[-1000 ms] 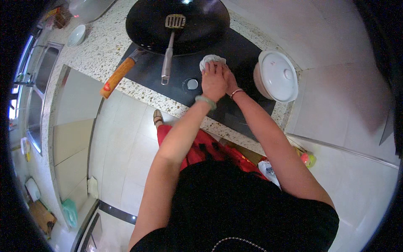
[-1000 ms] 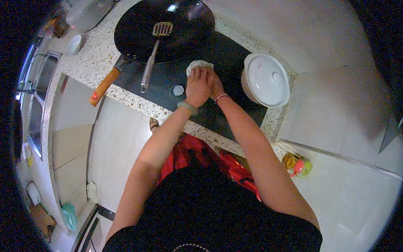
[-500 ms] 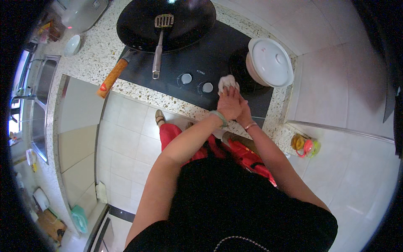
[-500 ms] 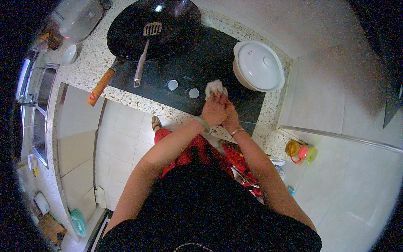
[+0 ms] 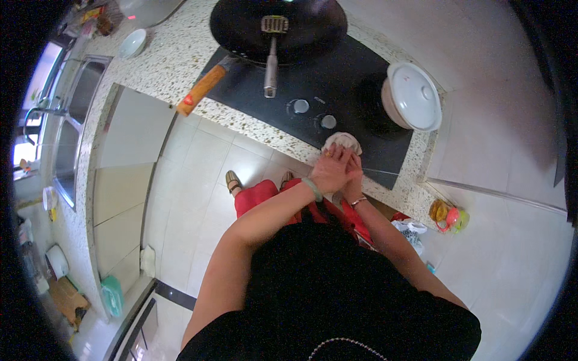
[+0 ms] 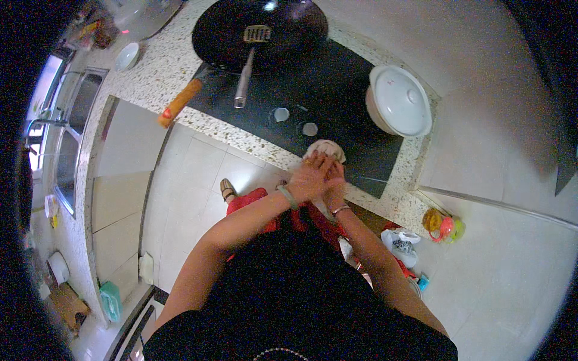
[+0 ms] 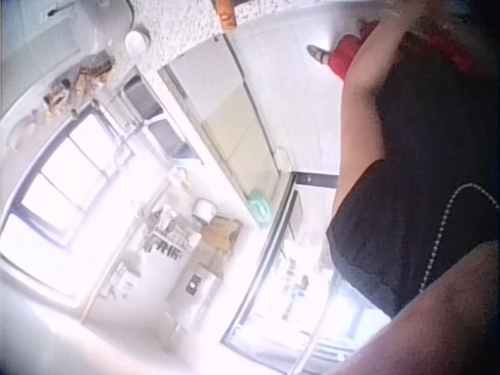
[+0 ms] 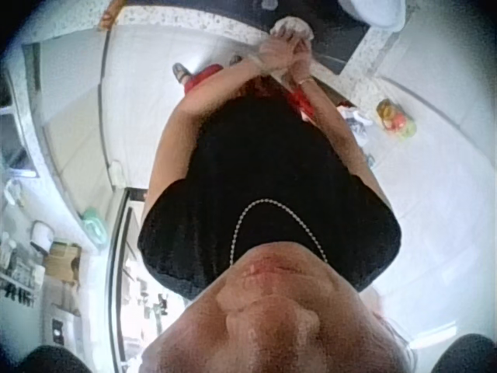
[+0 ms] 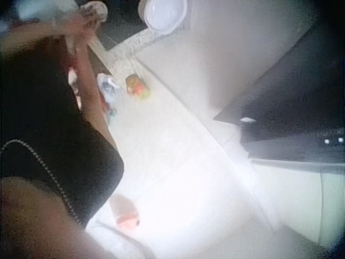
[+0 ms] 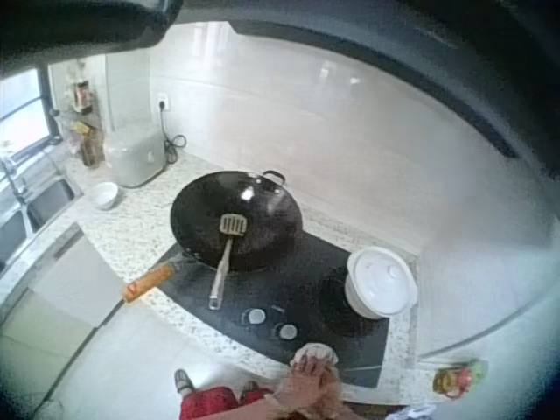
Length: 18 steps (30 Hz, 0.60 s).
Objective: The person cleans a kitchen range hood and stovetop using a cloth, repeatedly rinsing the cloth at the sink. They then carry a covered ceramic pot to a dining table, place it down, and return to the kitchen to put the cloth away. Finally, they arrange a small bag of pickled vegetables on the table.
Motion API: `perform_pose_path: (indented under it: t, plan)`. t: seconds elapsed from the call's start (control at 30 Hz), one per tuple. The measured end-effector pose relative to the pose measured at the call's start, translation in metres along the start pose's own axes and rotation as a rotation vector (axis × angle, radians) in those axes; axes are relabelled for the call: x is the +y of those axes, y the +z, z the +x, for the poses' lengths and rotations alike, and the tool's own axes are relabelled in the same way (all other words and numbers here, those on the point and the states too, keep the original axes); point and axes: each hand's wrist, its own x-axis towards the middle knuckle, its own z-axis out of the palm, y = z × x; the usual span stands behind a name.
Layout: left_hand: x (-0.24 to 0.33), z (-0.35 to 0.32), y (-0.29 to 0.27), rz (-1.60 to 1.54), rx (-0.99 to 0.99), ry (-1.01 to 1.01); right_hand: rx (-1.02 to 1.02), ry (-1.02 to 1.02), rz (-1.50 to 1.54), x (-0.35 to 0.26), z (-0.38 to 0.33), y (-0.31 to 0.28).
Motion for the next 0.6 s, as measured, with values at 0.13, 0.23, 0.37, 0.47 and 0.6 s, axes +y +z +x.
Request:
perform_pose_path:
  t: [0.13,0.23,0.37,0.47,0.6]
  plan:
    - [-0.068,-0.026,-0.024,0.024,0.238,-0.079,-0.086,-0.282,-0.091,-0.051,0.061,0.038]
    - [-0.11,-0.037,-0.062,0.066,0.312,-0.171,-0.083,-0.261,0.049,-0.108,0.11,0.062]
    - [-0.169,-0.049,-0.107,0.064,0.434,-0.285,-0.148,-0.197,0.189,-0.162,0.163,0.106]
    - [-0.218,-0.04,-0.13,0.153,0.458,-0.332,-0.134,-0.152,0.237,-0.161,0.213,0.171]
    - [-0.262,-0.077,-0.188,-0.087,0.501,-0.521,0.134,-0.727,0.056,-0.229,0.265,0.198]
